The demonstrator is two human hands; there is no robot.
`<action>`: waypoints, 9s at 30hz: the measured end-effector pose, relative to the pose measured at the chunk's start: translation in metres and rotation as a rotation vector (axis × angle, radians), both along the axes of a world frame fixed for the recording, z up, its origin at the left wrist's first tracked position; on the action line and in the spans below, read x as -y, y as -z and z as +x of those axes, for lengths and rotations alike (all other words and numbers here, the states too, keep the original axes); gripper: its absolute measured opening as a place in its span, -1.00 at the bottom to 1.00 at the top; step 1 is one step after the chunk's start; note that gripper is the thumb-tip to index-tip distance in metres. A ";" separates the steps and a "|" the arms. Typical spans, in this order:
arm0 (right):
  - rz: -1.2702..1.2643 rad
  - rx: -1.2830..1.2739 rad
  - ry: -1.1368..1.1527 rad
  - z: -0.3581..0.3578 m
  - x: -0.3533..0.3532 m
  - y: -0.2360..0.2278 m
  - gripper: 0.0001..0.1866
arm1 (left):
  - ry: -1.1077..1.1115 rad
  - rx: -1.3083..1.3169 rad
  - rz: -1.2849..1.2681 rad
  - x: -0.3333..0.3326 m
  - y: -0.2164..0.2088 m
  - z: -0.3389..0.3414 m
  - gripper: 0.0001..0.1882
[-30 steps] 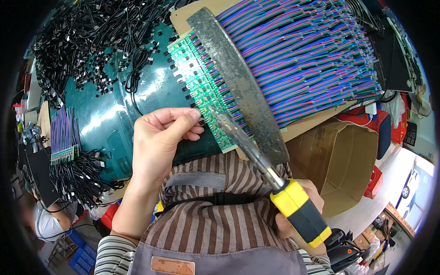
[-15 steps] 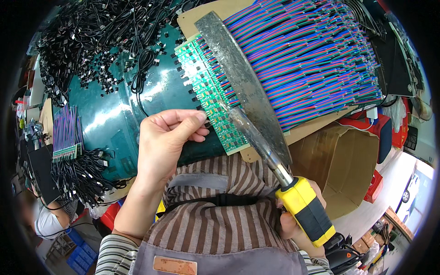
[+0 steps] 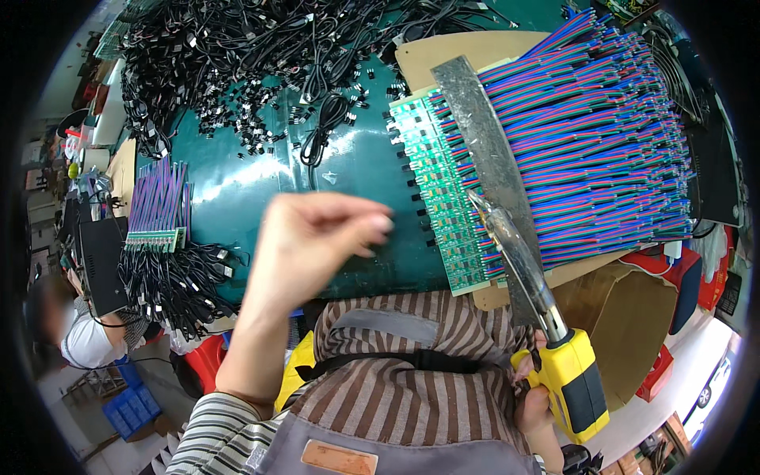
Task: The person solders multiple thin cables onto a green circuit board using a handheld soldering iron.
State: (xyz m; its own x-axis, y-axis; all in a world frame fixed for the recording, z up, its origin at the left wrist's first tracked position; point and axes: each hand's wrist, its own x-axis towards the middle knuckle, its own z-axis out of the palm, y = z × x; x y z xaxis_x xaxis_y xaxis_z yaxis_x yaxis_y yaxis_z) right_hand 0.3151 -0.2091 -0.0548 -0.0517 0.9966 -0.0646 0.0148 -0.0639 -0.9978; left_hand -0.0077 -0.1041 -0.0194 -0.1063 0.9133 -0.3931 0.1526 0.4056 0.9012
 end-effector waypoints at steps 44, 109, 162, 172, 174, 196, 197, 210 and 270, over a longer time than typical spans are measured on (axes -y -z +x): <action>0.133 0.480 -0.121 0.019 0.003 -0.011 -0.67 | -0.185 -0.222 0.440 0.037 0.025 0.069 -0.86; -0.043 0.181 0.098 -0.006 0.000 -0.020 -0.16 | -0.292 -0.829 0.029 -0.030 0.004 -0.077 -0.76; 0.201 0.462 -0.109 0.018 0.013 -0.016 -0.69 | -0.211 0.229 -0.037 0.033 0.014 0.065 -0.84; 0.232 0.436 -0.090 0.038 0.030 0.000 -0.63 | -0.165 0.205 -0.035 0.033 0.016 0.063 -0.83; 0.263 0.387 -0.065 0.036 0.030 -0.002 -0.59 | -0.162 0.205 -0.042 0.033 0.016 0.062 -0.83; 0.066 0.199 -0.063 0.031 0.017 -0.006 -0.18 | -0.314 -0.799 0.227 -0.024 0.024 -0.110 -0.78; 0.151 0.175 0.087 0.017 0.007 -0.009 -0.35 | -0.261 -0.800 0.212 -0.026 0.018 -0.108 -0.80; 0.361 0.578 0.648 0.095 -0.082 0.004 -0.68 | -0.105 -0.891 0.550 0.003 0.035 -0.026 -0.87; 0.150 0.505 -0.127 0.016 0.013 -0.027 -0.63 | -0.060 0.278 -0.227 0.023 0.005 0.050 -0.82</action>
State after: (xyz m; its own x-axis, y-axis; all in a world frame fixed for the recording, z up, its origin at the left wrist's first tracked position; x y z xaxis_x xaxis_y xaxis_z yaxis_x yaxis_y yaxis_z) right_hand 0.3311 -0.2218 -0.0279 -0.1714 0.9847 0.0300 0.4930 0.1121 -0.8628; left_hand 0.0426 -0.1267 -0.0241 -0.0180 0.7948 -0.6066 -0.1161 0.6009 0.7908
